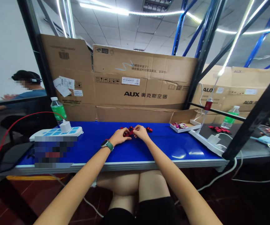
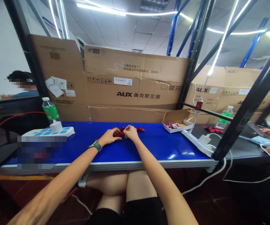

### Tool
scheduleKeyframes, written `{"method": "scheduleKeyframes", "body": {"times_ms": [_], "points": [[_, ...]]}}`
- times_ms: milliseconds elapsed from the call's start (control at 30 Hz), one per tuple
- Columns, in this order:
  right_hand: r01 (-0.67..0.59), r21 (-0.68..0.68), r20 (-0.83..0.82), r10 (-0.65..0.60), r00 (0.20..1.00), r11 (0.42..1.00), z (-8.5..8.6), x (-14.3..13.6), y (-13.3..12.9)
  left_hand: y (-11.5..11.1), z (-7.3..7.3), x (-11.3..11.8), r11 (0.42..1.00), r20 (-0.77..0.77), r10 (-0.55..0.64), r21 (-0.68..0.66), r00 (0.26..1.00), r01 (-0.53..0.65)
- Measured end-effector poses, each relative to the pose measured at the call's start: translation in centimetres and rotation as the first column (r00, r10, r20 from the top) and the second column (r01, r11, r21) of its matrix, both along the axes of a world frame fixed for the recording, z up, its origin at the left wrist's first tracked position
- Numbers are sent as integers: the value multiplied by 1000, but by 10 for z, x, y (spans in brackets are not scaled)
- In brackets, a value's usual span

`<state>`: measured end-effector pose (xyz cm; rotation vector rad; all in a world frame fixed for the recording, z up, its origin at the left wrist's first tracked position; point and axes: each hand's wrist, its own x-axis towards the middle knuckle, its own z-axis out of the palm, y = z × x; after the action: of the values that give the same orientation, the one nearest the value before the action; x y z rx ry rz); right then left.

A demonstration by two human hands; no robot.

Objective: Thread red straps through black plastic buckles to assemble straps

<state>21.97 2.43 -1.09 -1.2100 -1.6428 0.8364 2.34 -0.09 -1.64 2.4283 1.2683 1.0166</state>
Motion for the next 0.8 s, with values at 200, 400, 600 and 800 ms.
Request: {"method": "scheduleKeyframes", "body": {"times_ms": [200,400,600,800], "points": [[434,202,125,-463,878,878,4,22,10,2,-1,-9,991,-169,43,131,985,-21],[260,400,72,-312,947,879,5,18,10,11,-2,-9,990,-84,-57,127,995,68],[-98,492,176,12,984,865,4,2,1,6,5,-4,985,185,49,153,981,-78],[-130,549,179,35,983,826,1,-5,-1,11,2,-4,990,359,44,112,932,-90]]}}
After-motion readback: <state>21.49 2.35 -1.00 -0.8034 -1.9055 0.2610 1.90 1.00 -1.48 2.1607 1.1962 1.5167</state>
